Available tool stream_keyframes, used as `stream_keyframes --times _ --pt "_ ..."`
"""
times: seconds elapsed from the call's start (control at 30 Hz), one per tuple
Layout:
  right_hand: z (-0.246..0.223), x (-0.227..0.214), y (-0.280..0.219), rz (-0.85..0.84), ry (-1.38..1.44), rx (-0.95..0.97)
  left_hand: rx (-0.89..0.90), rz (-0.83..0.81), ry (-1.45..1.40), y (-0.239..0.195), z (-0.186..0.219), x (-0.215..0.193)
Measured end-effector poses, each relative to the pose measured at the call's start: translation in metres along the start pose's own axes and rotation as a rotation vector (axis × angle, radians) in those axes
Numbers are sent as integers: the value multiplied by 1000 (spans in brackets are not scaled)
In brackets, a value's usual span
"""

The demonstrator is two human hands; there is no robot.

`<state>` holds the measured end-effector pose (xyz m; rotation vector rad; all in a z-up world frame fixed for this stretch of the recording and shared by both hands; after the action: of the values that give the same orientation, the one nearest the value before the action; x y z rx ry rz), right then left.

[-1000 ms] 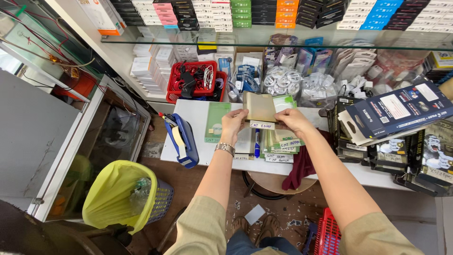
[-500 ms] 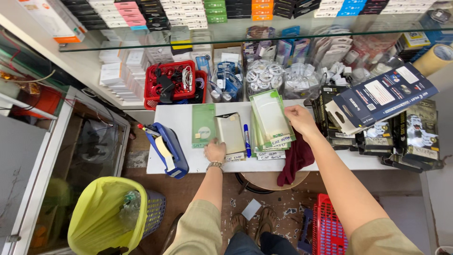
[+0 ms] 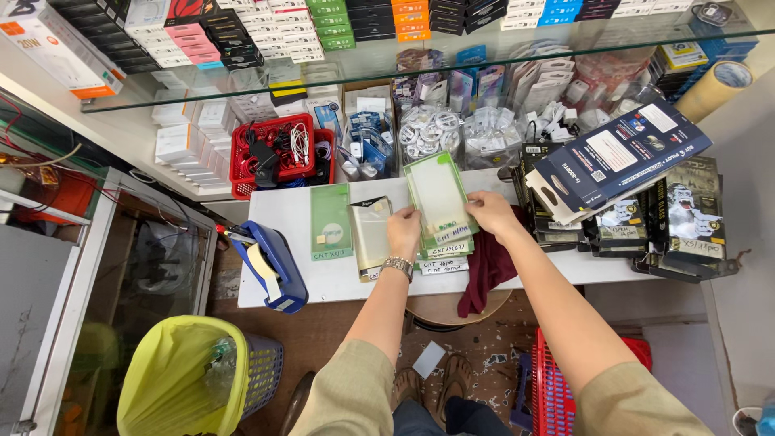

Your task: The person wipes the surfaces of various small product boxes with a maroon cloth and stacks them on a counter and inside a glass display cabinet. The person handles multiple box types, including green and black packages, and places them in neat piles.

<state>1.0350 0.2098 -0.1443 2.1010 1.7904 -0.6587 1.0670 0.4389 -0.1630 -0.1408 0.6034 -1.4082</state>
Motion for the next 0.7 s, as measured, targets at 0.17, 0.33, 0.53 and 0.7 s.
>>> stream_keyframes --times 0.17,0.33,0.53,0.7 --pt "-7 -12 12 -17 227 1 -9 -68 -191 8 11 4" --pt "13 2 9 -107 259 48 -47 -40 -91 -2 -1 2" --pt "39 13 13 -201 89 141 -94 -138 -48 10 -25 8" --pt "46 15 20 -198 145 166 -130 -131 -2 27 -30 13"
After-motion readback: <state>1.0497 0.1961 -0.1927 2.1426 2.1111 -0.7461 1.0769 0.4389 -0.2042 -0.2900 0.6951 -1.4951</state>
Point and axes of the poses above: each hand's wrist, its own y-axis towards the middle knuckle, its own x-axis out of the palm, z = x × y, the point moved 4 cm from there along y, towards the middle knuckle, and after that the axes turned 15 degrees about -x, right-handed, at the moved point
